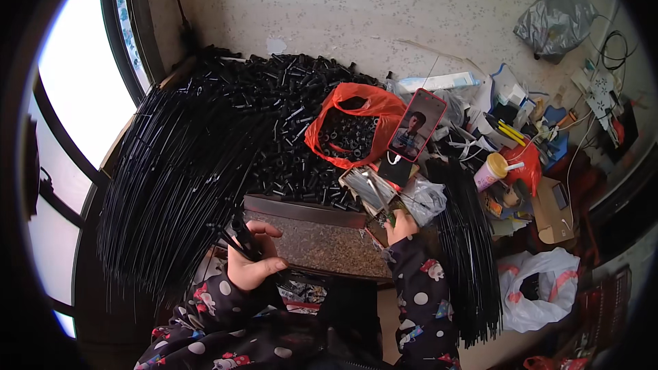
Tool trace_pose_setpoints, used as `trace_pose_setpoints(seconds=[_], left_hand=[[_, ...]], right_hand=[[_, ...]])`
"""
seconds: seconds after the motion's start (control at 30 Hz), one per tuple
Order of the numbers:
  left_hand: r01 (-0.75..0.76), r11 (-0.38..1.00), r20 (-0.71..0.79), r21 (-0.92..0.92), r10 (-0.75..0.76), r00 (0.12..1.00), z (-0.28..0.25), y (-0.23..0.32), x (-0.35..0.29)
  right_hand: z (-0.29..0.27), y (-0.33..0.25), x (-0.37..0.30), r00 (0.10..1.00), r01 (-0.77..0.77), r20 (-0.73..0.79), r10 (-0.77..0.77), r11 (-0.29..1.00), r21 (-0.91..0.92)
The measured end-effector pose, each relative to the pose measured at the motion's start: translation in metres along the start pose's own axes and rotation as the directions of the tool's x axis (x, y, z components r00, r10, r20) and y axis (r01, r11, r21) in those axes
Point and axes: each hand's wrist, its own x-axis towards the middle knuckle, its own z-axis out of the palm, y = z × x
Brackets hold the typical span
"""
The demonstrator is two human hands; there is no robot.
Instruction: Processing and organizing bundles of black cables using a handheld tool.
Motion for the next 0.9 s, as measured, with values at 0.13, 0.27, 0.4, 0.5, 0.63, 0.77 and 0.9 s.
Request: trace_pose_setpoints(seconds=[0.13,0.27,0.4,0.5,0.63,0.77,0.9], left_hand=[[0.01,1.0,0.023,-0.003,-0.01,1.0,0.0,-0.001,0.007],[-0.016,1.0,0.024,0.019,0.016,1.0,-0.002,-0.008,0.008],[-0.011,0.999,0.015,0.034,0.01,1.0,-0.003,-0.005,0.004],[0.009,0.999,0.079,0.047,-0.013,0.997,-0.001,0.0,-0.001],[-0.017,0.979,0.169,0.202,-0.018,0.985,-0.003,0.002,-0.009],[-0.061,0.978,0.252,0.2,0.009,0.968,0.015,0.013,-0.013],[-0.073,0.997,0.178,0.013,0.07,0.981,0.038,0.015,-0.018]], right_hand=[[0.006,-0.012,0.011,0.998,0.0,0.064,0.013,0.979,-0.205],[0.011,0.002,0.011,0.993,0.066,0.113,-0.037,0.961,-0.267],[0.015,0.01,0.012,0.987,0.118,0.132,-0.091,0.97,-0.213],[0.009,0.023,0.007,0.999,-0.032,0.008,0.034,0.989,-0.144],[-0.007,0.006,0.001,0.988,-0.13,-0.089,0.128,0.991,-0.016],[-0.037,-0.083,-0.032,0.97,-0.242,0.225,0.094,0.496,0.834],[-0.069,-0.184,-0.088,0.955,-0.284,0.293,-0.04,0.152,0.947]])
